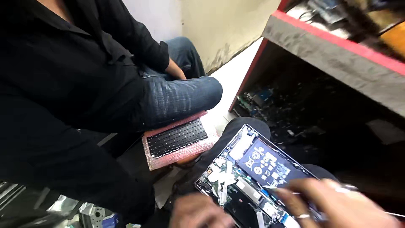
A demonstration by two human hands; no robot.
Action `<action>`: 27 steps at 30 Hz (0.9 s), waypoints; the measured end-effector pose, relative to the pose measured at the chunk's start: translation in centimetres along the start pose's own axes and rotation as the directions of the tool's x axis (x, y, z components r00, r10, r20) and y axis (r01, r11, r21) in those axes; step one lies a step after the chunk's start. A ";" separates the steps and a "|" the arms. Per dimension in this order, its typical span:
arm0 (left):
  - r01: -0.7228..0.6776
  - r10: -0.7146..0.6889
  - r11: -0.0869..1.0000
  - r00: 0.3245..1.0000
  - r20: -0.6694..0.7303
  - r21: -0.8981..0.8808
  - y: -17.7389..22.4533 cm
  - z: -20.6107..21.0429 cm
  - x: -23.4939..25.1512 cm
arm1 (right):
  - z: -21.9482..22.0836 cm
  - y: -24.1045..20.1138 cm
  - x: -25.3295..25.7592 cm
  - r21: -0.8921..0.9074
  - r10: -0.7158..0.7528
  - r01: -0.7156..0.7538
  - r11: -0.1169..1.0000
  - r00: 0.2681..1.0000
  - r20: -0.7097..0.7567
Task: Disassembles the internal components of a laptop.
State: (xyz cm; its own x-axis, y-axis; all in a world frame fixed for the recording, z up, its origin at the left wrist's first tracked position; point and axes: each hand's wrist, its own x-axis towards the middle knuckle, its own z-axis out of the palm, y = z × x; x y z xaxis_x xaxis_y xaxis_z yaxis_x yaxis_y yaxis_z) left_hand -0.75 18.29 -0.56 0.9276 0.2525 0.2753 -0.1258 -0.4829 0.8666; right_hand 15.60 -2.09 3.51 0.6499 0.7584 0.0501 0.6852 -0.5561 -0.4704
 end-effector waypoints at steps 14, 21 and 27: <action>0.566 -0.564 0.824 0.816 0.126 0.021 -4.2 -1.3 -0.3 | 7.4 -1.6 4.5 -0.155 -0.328 0.341 0.927 0.939 0.102; 0.623 -0.607 0.760 0.782 0.144 -0.185 -4.6 -1.8 -0.4 | 6.4 -3.1 2.7 -0.135 -0.204 0.226 0.965 0.966 0.159; 0.580 -0.552 0.791 0.814 0.178 -0.196 -5.0 -2.3 0.4 | 8.0 -5.3 -0.7 -0.097 0.073 -0.067 0.993 0.995 0.061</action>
State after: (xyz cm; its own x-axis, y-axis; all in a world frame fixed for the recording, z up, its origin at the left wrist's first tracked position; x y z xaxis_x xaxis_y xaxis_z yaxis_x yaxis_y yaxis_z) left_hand -0.55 22.69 -3.80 0.8875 0.3228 -0.3289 0.3693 -0.0715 0.9265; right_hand 8.87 3.06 -1.10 0.6770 0.7350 -0.0388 0.6687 -0.6362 -0.3849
